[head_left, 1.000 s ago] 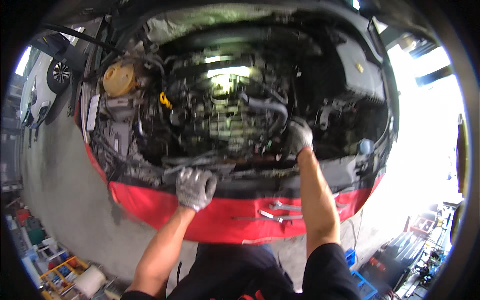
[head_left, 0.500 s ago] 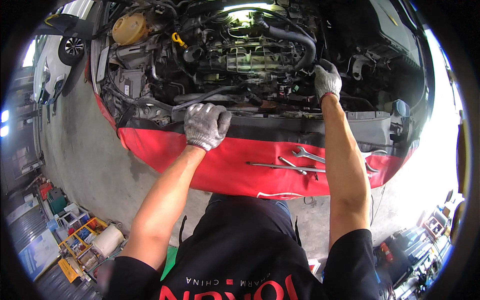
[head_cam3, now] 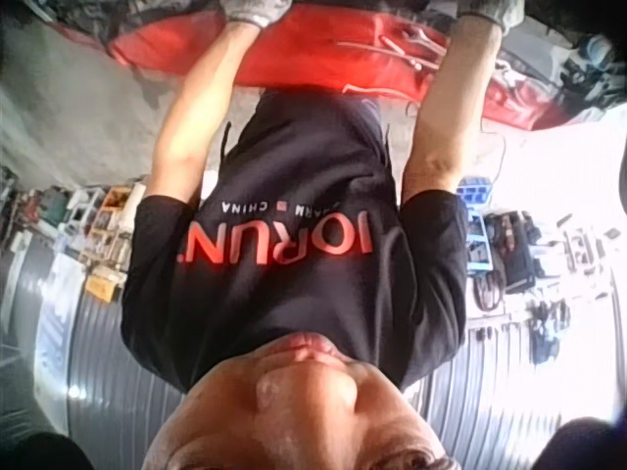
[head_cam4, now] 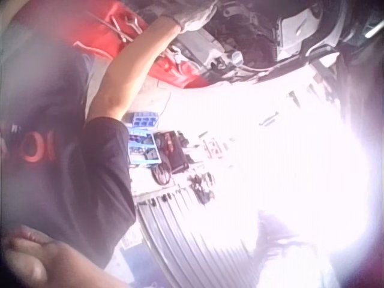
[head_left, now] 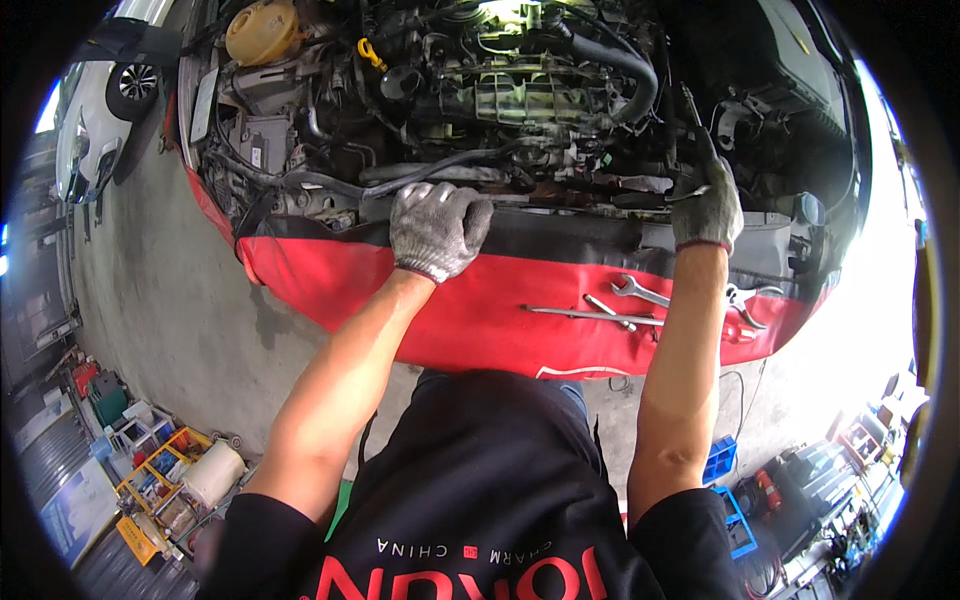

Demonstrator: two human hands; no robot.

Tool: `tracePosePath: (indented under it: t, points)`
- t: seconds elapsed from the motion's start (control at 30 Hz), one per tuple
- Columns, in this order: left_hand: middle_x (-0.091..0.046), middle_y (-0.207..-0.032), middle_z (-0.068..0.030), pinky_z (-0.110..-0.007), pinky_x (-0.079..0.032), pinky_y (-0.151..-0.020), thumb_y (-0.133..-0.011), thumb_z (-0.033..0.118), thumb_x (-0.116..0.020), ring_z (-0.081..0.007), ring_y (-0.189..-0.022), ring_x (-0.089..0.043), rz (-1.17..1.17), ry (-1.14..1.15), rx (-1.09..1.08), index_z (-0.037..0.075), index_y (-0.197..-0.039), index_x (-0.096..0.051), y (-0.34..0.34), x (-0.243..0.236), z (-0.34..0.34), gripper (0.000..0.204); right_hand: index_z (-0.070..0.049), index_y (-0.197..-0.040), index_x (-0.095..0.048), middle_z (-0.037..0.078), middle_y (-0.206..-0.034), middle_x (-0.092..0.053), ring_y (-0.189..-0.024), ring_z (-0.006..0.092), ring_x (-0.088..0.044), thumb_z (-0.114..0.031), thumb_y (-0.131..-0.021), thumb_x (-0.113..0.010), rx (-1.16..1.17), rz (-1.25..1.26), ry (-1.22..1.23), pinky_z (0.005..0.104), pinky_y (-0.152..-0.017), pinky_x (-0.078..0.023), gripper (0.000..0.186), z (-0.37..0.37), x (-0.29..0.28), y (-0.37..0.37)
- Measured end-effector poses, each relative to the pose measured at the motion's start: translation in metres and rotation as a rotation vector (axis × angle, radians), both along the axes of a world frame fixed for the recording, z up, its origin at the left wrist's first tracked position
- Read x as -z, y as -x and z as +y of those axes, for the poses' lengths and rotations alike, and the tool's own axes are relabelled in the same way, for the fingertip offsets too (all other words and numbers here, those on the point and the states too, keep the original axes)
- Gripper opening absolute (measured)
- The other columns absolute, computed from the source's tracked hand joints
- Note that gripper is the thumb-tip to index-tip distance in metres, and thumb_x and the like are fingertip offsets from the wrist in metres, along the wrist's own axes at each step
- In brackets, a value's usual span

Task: The person works on a car engine with the hood open, using a wrench to tighten bolts and adjusting hoses and components within the engine bay. The person removes a plastic cover and continues to manipulate engine parts with both hands.

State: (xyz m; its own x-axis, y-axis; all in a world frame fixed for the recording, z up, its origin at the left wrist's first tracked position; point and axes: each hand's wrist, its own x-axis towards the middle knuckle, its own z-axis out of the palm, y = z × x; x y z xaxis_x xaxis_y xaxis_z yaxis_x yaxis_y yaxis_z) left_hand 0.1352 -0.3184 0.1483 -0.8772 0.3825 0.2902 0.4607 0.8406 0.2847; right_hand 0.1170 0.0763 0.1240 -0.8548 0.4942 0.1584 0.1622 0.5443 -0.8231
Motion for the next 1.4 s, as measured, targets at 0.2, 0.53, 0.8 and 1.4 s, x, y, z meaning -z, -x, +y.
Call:
tracePosePath:
  t: [0.2, 0.53, 0.8, 1.4]
  points:
    - [-0.073, -0.097, -0.0084, -0.046, -0.049, -0.086, -0.094, 0.032, -0.067, -0.0316, -0.094, -0.068, -0.067, -0.107, -0.041, 0.013, -0.099, -0.072, 0.003, -0.006, -0.006, 0.021, -0.004, -0.115, -0.071, 0.004, -0.080, -0.060, -0.065, 0.0156, -0.056, -0.017, -0.100, -0.063, 0.355, 0.009, 1.414, 0.0293, -0.054, -0.049, 0.021, -0.109, -0.076, -0.032]
    - [-0.070, -0.124, -0.0217, -0.045, -0.052, -0.100, -0.095, 0.039, -0.069, -0.0385, -0.118, -0.066, -1.000, -0.159, 0.196, 0.007, -0.133, -0.063, 0.084, -0.067, 0.053, 0.050, -0.004, -0.100, -0.065, 0.010, -0.084, -0.063, -0.070, 0.0249, -0.062, -0.015, -0.102, -0.053, 0.497, -0.137, 1.587, 0.0372, -0.062, -0.055, 0.016, -0.154, -0.030, 0.055]
    - [-0.070, -0.120, -0.0196, -0.046, -0.052, -0.097, -0.096, 0.039, -0.066, -0.0370, -0.112, -0.067, -0.869, 0.036, 0.358, 0.008, -0.122, -0.070, 0.170, -0.045, 0.034, 0.040, -0.004, -0.126, -0.067, 0.010, -0.098, -0.070, -0.084, 0.0224, -0.068, -0.024, -0.096, -0.067, 0.191, -0.526, 1.039, 0.0371, -0.073, -0.058, 0.036, -0.156, -0.030, 0.092]
    - [-0.070, -0.121, -0.0193, -0.047, -0.052, -0.098, -0.097, 0.039, -0.063, -0.0382, -0.115, -0.066, -0.901, 0.105, 0.430, 0.008, -0.126, -0.069, 0.212, -0.047, 0.047, 0.043, 0.002, -0.113, -0.073, 0.028, -0.107, -0.073, -0.106, 0.0446, -0.068, -0.054, -0.093, -0.064, 0.025, -0.686, -0.069, 0.0449, -0.094, -0.052, 0.060, -0.146, -0.014, 0.122]
